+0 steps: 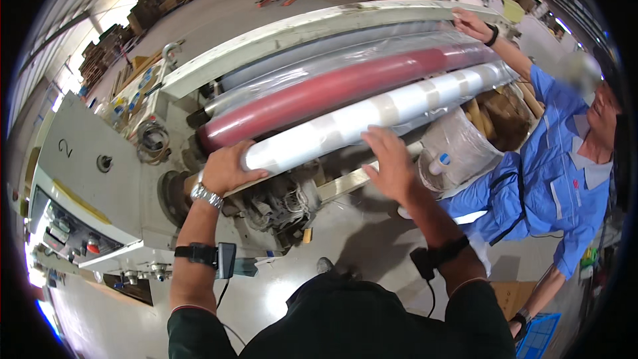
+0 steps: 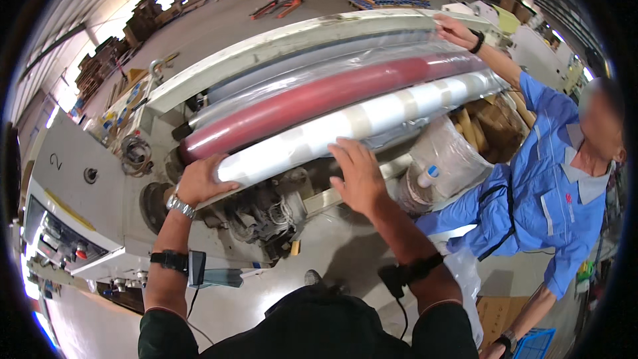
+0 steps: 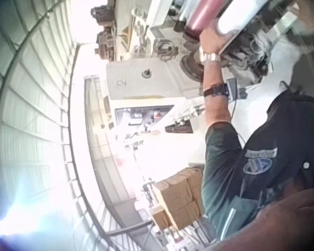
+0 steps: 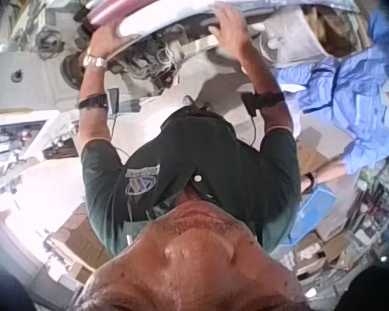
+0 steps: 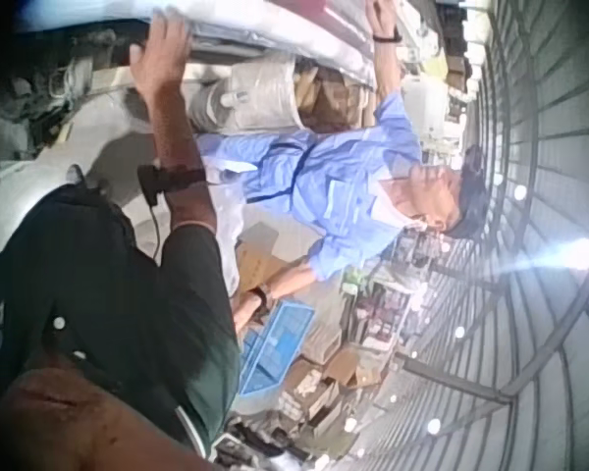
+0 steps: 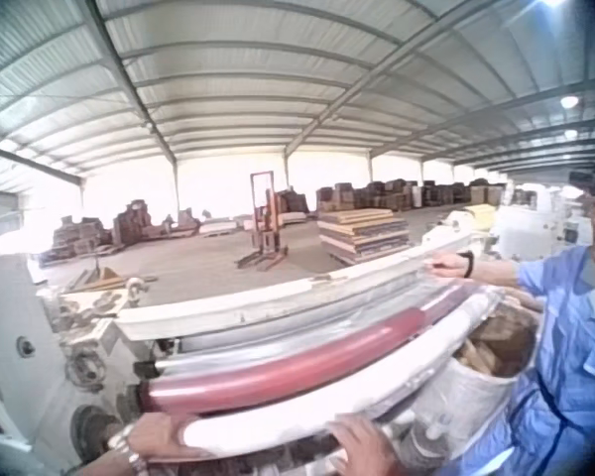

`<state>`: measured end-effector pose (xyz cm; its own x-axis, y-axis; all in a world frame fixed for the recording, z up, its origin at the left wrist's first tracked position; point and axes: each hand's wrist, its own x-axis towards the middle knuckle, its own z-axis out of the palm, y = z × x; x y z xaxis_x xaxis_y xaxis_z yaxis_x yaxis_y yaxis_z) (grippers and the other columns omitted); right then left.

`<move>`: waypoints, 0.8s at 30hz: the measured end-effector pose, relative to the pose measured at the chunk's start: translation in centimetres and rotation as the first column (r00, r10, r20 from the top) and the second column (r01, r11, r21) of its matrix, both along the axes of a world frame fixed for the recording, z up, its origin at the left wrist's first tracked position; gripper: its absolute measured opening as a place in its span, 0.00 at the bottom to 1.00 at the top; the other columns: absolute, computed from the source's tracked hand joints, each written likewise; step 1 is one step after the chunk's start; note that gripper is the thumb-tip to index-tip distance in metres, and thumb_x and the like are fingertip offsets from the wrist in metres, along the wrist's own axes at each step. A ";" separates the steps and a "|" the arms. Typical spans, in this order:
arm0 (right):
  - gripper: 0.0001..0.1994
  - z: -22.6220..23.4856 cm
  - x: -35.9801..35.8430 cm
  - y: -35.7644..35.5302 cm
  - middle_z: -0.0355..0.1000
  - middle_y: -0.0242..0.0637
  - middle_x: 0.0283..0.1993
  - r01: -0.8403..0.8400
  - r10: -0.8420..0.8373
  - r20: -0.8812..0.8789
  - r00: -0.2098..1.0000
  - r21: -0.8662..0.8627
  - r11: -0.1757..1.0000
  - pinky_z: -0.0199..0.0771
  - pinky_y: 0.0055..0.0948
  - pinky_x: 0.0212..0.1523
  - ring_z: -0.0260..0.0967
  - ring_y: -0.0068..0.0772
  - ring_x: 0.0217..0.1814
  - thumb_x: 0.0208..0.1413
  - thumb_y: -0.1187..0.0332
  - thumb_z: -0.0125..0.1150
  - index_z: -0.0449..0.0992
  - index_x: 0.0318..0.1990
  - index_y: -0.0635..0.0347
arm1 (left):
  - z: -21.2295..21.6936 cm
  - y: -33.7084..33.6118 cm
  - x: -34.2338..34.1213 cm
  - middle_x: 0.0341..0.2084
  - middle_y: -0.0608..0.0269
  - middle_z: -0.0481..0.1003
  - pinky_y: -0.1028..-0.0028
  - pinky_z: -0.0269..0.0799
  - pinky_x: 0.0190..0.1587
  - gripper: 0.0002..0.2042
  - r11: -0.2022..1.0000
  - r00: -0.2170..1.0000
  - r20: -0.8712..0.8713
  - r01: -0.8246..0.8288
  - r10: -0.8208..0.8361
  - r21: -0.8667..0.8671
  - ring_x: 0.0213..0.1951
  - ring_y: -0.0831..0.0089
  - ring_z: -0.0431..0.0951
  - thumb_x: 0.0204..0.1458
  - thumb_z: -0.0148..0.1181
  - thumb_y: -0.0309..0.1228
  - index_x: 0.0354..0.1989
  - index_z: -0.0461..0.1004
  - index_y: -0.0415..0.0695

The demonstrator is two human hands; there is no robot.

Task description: The operator prepares and cycles an industrial rolling machine for plastic film, working with an assistant to load a new cardboard core and engage the winding mechanism.

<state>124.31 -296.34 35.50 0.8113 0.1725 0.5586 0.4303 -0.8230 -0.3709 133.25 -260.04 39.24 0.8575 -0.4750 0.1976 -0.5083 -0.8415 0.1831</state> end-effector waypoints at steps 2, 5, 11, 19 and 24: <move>0.34 1.8 2.7 0.9 0.60 0.44 0.62 -0.016 0.013 -0.019 1.000 -0.172 0.985 0.53 0.44 0.66 0.54 0.47 0.67 0.41 0.68 0.70 0.64 0.60 0.57 | 0.0 0.0 0.0 0.39 0.49 0.77 0.59 0.73 0.43 0.36 1.000 0.996 -0.094 -0.006 0.005 -0.016 0.40 0.51 0.78 0.34 0.70 0.54 0.51 0.73 0.44; 0.35 1.1 5.3 1.6 0.59 0.43 0.63 0.006 -0.007 -0.004 1.000 -0.273 0.962 0.50 0.47 0.68 0.52 0.45 0.69 0.40 0.67 0.71 0.64 0.60 0.56 | -0.7 0.4 -1.1 0.39 0.50 0.77 0.58 0.72 0.43 0.34 0.991 0.984 0.169 0.082 -0.063 -0.110 0.39 0.50 0.77 0.36 0.70 0.52 0.50 0.73 0.43; 0.38 1.0 6.7 2.3 0.60 0.41 0.62 -0.014 0.012 -0.007 1.000 -0.278 0.960 0.49 0.50 0.68 0.54 0.45 0.68 0.34 0.69 0.73 0.65 0.59 0.56 | 0.1 2.3 -3.4 0.46 0.54 0.72 0.61 0.69 0.48 0.29 0.976 0.966 0.237 0.142 -0.100 -0.167 0.47 0.55 0.72 0.34 0.73 0.36 0.50 0.72 0.45; 0.40 0.3 8.1 1.7 0.61 0.43 0.62 -0.065 0.072 0.015 0.997 -0.262 0.963 0.48 0.52 0.66 0.55 0.48 0.68 0.32 0.69 0.73 0.64 0.60 0.57 | -1.2 5.3 -5.4 0.52 0.54 0.70 0.57 0.64 0.56 0.32 0.987 0.968 0.244 -0.018 0.058 -0.161 0.54 0.53 0.69 0.29 0.74 0.29 0.51 0.71 0.46; 0.41 -0.4 8.7 0.7 0.60 0.43 0.63 -0.132 0.147 0.041 0.988 -0.263 0.956 0.45 0.52 0.68 0.53 0.48 0.68 0.34 0.66 0.72 0.62 0.62 0.55 | -2.1 5.7 -5.2 0.48 0.53 0.73 0.57 0.67 0.53 0.24 0.967 0.947 0.312 0.004 0.078 -0.253 0.52 0.51 0.71 0.33 0.72 0.27 0.43 0.73 0.41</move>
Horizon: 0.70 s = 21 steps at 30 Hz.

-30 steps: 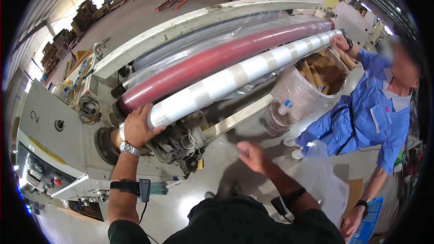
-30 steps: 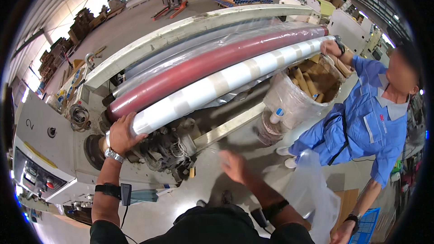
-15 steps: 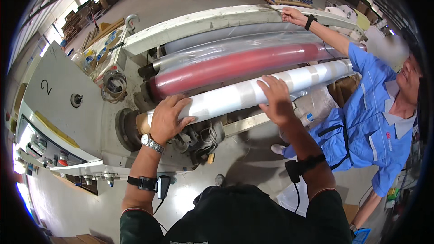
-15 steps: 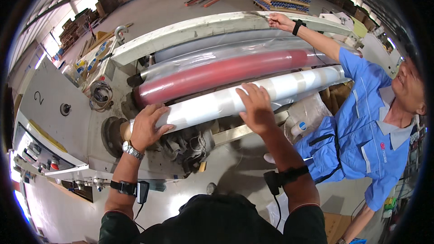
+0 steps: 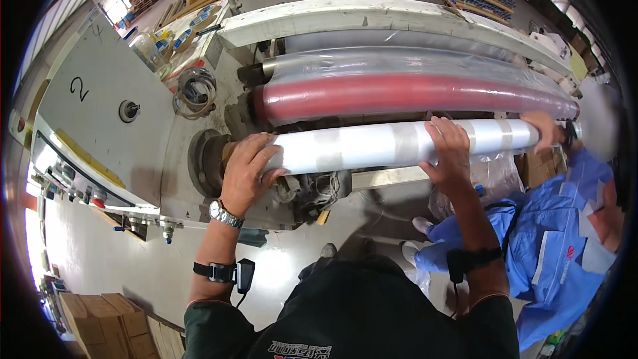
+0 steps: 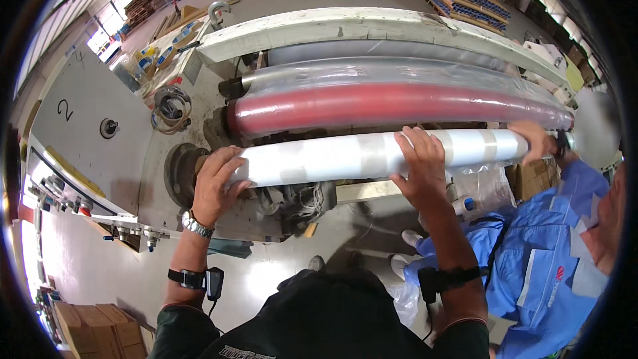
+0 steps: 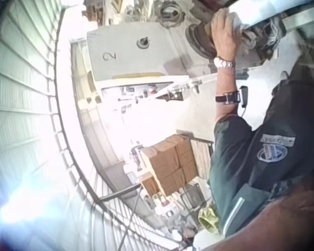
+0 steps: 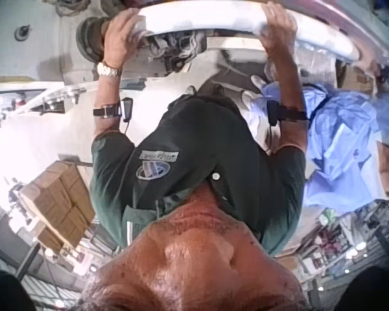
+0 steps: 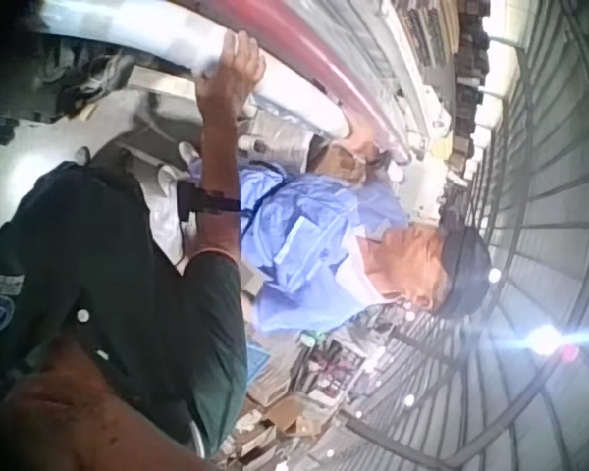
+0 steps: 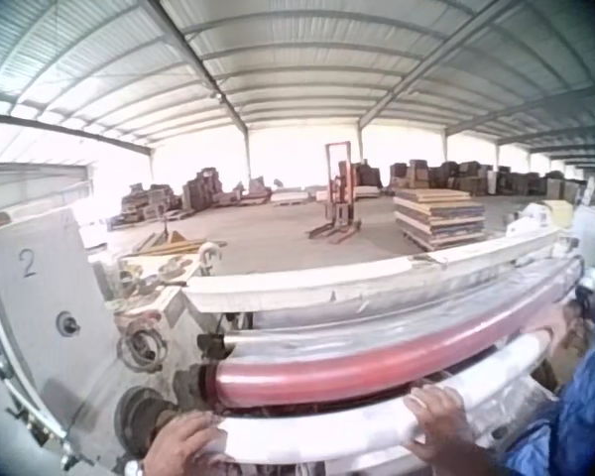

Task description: The operator prepares and cycles an industrial rolling machine for plastic film, working with an assistant to load a new cardboard core and engage the winding mechanism.

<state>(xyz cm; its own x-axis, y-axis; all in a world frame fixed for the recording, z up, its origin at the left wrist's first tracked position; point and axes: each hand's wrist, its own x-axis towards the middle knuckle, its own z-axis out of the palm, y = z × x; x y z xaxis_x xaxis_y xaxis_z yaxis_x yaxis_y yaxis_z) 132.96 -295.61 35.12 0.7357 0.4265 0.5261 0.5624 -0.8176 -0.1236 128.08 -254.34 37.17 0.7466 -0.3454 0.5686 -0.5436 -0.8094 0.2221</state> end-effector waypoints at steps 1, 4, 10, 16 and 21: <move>0.41 0.0 0.0 0.0 0.60 0.43 0.63 -0.022 0.022 0.006 1.000 0.014 1.000 0.45 0.52 0.68 0.53 0.48 0.68 0.34 0.66 0.72 0.62 0.62 0.54 | -0.1 -0.1 -0.1 0.48 0.53 0.73 0.57 0.67 0.53 0.24 1.000 1.000 -0.004 -0.008 0.008 0.004 0.52 0.51 0.71 0.33 0.72 0.27 0.43 0.73 0.41; 0.40 0.3 0.3 0.1 0.61 0.44 0.63 -0.035 0.035 -0.008 0.999 0.034 0.999 0.46 0.52 0.67 0.55 0.49 0.67 0.35 0.66 0.72 0.63 0.61 0.53 | -0.5 -0.4 0.5 0.44 0.53 0.75 0.60 0.71 0.49 0.17 1.000 0.996 0.094 -0.006 0.006 -0.003 0.47 0.52 0.74 0.37 0.68 0.23 0.39 0.74 0.40; 0.34 1.0 1.0 3.1 0.64 0.46 0.59 -0.254 0.251 0.053 0.966 0.051 0.966 0.54 0.51 0.63 0.60 0.51 0.61 0.38 0.63 0.71 0.66 0.57 0.59 | -0.7 0.0 2.5 0.30 0.55 0.75 0.64 0.72 0.33 0.08 0.982 0.983 0.135 -0.098 0.120 -0.159 0.32 0.55 0.76 0.43 0.60 0.18 0.32 0.71 0.39; 0.24 1.9 2.7 7.5 0.70 0.45 0.50 -0.259 0.274 -0.110 0.955 0.136 0.956 0.62 0.44 0.57 0.65 0.49 0.54 0.45 0.61 0.67 0.73 0.49 0.62 | 1.7 -1.2 3.0 0.29 0.55 0.74 0.66 0.71 0.38 0.07 0.973 0.982 -0.153 -0.138 0.110 -0.187 0.34 0.55 0.75 0.46 0.60 0.20 0.35 0.73 0.39; 0.19 2.6 3.6 9.6 0.71 0.44 0.48 -0.254 0.276 -0.240 0.931 0.119 0.960 0.63 0.42 0.56 0.67 0.48 0.53 0.52 0.59 0.62 0.73 0.47 0.62 | 1.9 -0.1 4.7 0.30 0.55 0.74 0.63 0.69 0.38 0.06 0.997 0.982 -0.188 -0.029 0.014 -0.077 0.35 0.55 0.74 0.45 0.61 0.23 0.33 0.74 0.39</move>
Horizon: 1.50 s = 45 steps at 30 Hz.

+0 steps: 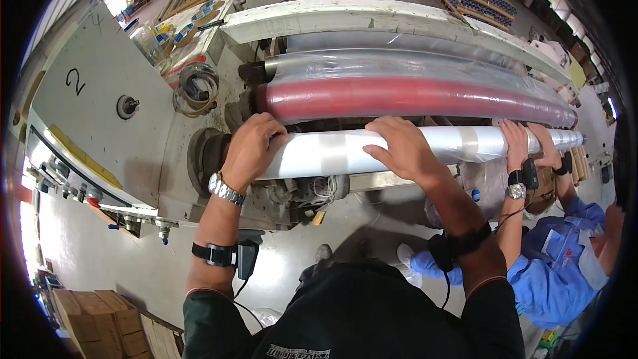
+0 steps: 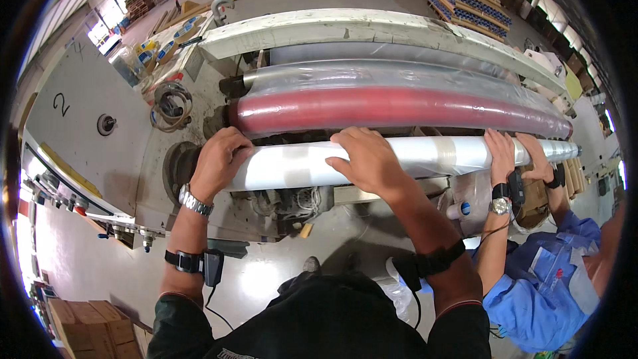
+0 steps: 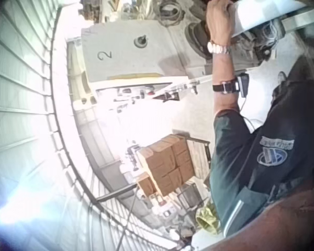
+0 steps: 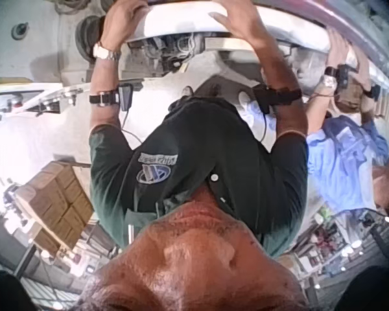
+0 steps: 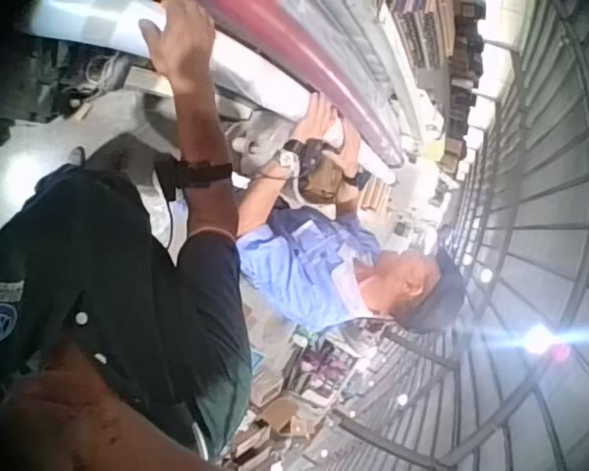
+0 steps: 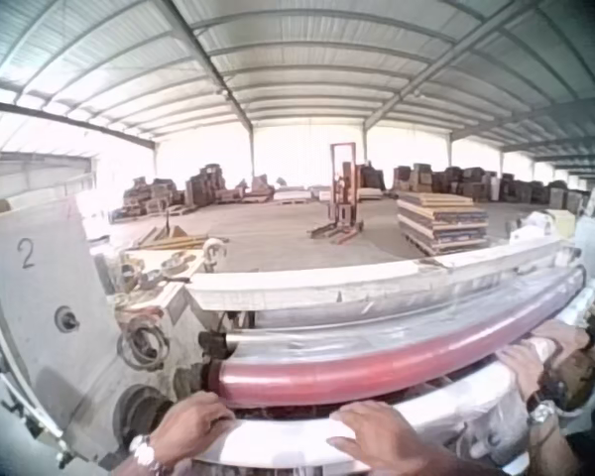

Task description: The operator prepares and cycles an industrial rolling machine for plastic film, working with an assistant to load a new cardboard core and engage the winding mechanism.

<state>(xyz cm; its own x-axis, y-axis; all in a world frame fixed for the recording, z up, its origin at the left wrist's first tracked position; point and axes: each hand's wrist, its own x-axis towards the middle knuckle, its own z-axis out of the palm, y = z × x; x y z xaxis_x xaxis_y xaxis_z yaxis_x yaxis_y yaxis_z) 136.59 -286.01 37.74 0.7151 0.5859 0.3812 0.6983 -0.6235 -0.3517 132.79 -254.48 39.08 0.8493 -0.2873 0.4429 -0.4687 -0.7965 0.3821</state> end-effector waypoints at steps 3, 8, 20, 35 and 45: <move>0.19 0.1 0.6 1.5 0.71 0.44 0.48 0.001 -0.008 -0.092 0.996 -0.068 0.998 0.64 0.42 0.55 0.67 0.48 0.53 0.55 0.58 0.59 0.74 0.48 0.61 | -0.4 0.0 1.1 0.29 0.54 0.73 0.60 0.69 0.37 0.05 0.999 1.000 -0.005 0.024 -0.024 0.031 0.35 0.54 0.74 0.47 0.60 0.24 0.31 0.73 0.39; 0.13 0.6 1.7 4.1 0.73 0.44 0.42 -0.032 0.018 -0.189 0.982 -0.073 0.997 0.68 0.43 0.48 0.70 0.49 0.47 0.57 0.61 0.55 0.75 0.42 0.62 | 0.5 0.0 2.6 0.27 0.51 0.73 0.59 0.69 0.35 0.04 0.984 0.993 0.029 -0.108 0.113 -0.143 0.32 0.53 0.74 0.49 0.59 0.24 0.30 0.71 0.37; 0.09 0.5 4.6 6.2 0.73 0.49 0.36 0.030 -0.057 -0.217 0.975 -0.127 0.991 0.68 0.47 0.42 0.70 0.55 0.40 0.57 0.66 0.50 0.74 0.36 0.62 | 0.2 -3.8 3.4 0.33 0.50 0.78 0.59 0.72 0.39 0.16 0.997 0.966 -0.254 0.061 -0.045 0.056 0.36 0.51 0.78 0.48 0.64 0.39 0.40 0.78 0.41; 0.11 2.7 3.1 5.7 0.73 0.48 0.34 -0.010 0.029 -0.418 0.908 0.047 0.999 0.68 0.47 0.44 0.71 0.52 0.42 0.54 0.62 0.57 0.75 0.33 0.62 | -0.4 -3.9 5.6 0.21 0.49 0.74 0.62 0.68 0.31 0.06 0.925 0.881 -0.439 -0.003 -0.177 -0.381 0.27 0.50 0.74 0.51 0.59 0.28 0.30 0.74 0.38; 0.10 0.7 3.9 6.9 0.72 0.45 0.35 -0.085 0.077 -0.212 0.974 -0.030 0.996 0.69 0.46 0.42 0.70 0.52 0.42 0.54 0.63 0.56 0.76 0.32 0.61 | -0.1 -4.1 3.7 0.25 0.49 0.75 0.60 0.67 0.30 0.07 0.974 0.963 -0.240 0.071 -0.124 -0.217 0.28 0.51 0.74 0.50 0.62 0.29 0.30 0.73 0.38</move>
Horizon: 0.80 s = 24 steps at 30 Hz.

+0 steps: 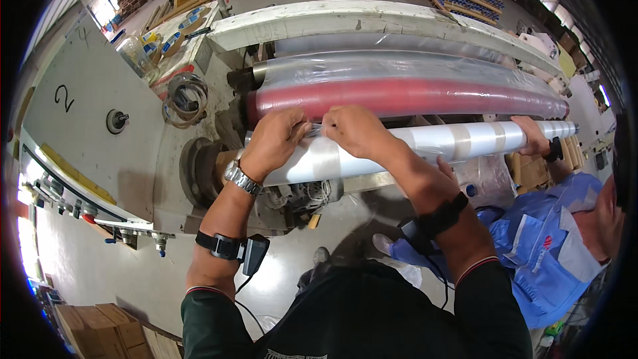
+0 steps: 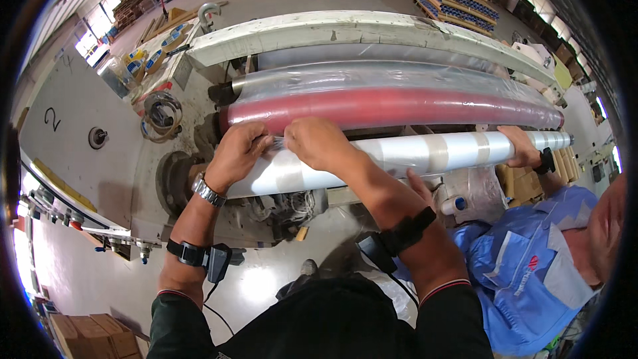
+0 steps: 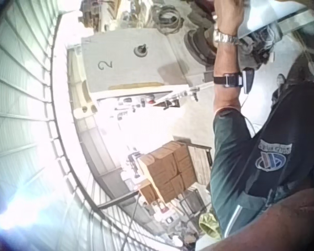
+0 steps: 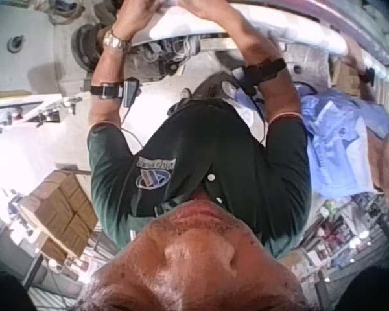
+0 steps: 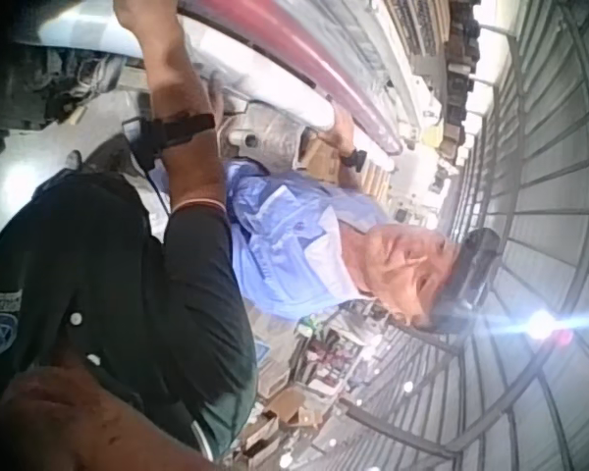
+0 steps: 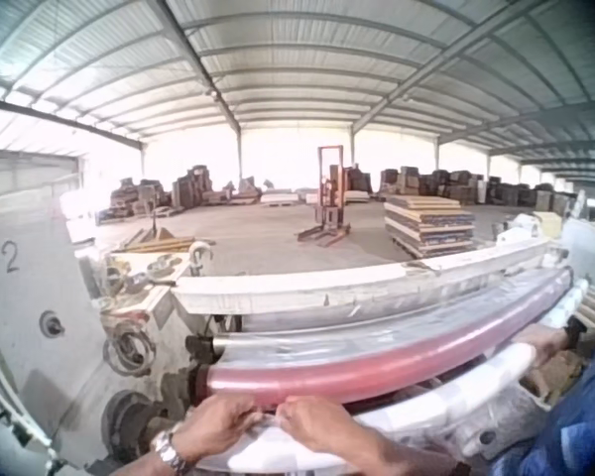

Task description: The operator prepares and cycles an industrial rolling machine for plastic film, working with an assistant to load a new cardboard core and engage the winding mechanism.

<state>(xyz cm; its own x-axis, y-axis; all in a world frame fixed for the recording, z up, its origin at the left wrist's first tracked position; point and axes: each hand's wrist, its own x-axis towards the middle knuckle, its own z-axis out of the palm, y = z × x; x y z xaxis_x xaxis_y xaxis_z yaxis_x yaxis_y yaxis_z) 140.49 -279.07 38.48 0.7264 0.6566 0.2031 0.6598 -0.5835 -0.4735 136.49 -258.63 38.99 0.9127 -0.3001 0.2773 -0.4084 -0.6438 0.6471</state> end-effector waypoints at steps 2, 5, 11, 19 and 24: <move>0.10 -0.1 0.5 -0.2 0.72 0.45 0.34 -0.007 0.009 -0.037 0.999 0.034 0.999 0.68 0.45 0.40 0.70 0.52 0.39 0.54 0.64 0.57 0.76 0.31 0.62 | -0.1 -0.4 -0.1 0.25 0.50 0.75 0.60 0.68 0.32 0.08 0.996 0.999 -0.029 -0.027 0.024 -0.087 0.30 0.51 0.75 0.49 0.64 0.31 0.31 0.74 0.39; 0.10 0.4 0.7 -0.1 0.72 0.45 0.32 0.003 0.003 -0.115 0.993 0.053 0.999 0.68 0.43 0.38 0.70 0.51 0.36 0.53 0.65 0.57 0.76 0.30 0.64 | 0.2 -1.0 0.1 0.26 0.52 0.75 0.60 0.69 0.34 0.08 0.998 0.990 0.124 0.065 -0.068 0.021 0.31 0.51 0.75 0.47 0.64 0.31 0.31 0.75 0.39; 0.10 0.0 -0.8 0.0 0.73 0.43 0.33 -0.002 0.004 -0.020 1.000 0.118 0.993 0.69 0.46 0.40 0.70 0.51 0.38 0.52 0.64 0.58 0.78 0.28 0.61 | -0.3 -0.8 -0.4 0.24 0.53 0.71 0.58 0.67 0.32 0.06 0.980 0.964 0.254 0.027 -0.078 0.197 0.29 0.52 0.73 0.41 0.63 0.27 0.27 0.74 0.40; 0.07 -0.8 -7.3 -1.1 0.66 0.36 0.28 -0.029 -0.072 0.374 0.924 0.257 0.966 0.68 0.41 0.36 0.65 0.41 0.35 0.45 0.67 0.64 0.73 0.24 0.58 | 0.2 -2.0 -4.9 0.23 0.61 0.66 0.64 0.64 0.30 0.04 0.944 0.863 0.462 0.049 -0.205 0.326 0.29 0.60 0.69 0.39 0.57 0.28 0.23 0.70 0.44; 0.07 -2.3 -12.3 -3.6 0.73 0.38 0.34 0.052 -0.144 0.163 0.976 0.468 0.882 0.72 0.32 0.34 0.72 0.40 0.35 0.43 0.74 0.67 0.75 0.31 0.60 | -1.0 -2.5 -8.4 0.23 0.62 0.64 0.67 0.62 0.29 0.03 0.955 0.868 0.456 0.068 -0.199 0.287 0.29 0.64 0.67 0.38 0.56 0.26 0.23 0.70 0.45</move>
<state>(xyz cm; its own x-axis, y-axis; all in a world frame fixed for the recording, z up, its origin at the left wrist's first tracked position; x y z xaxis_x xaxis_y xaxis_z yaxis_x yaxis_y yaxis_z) 128.15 -282.63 36.13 0.7000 0.3838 0.6022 0.7139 -0.3977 -0.5763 128.08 -261.14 37.99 0.6348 -0.5289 0.5633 -0.7169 -0.6751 0.1740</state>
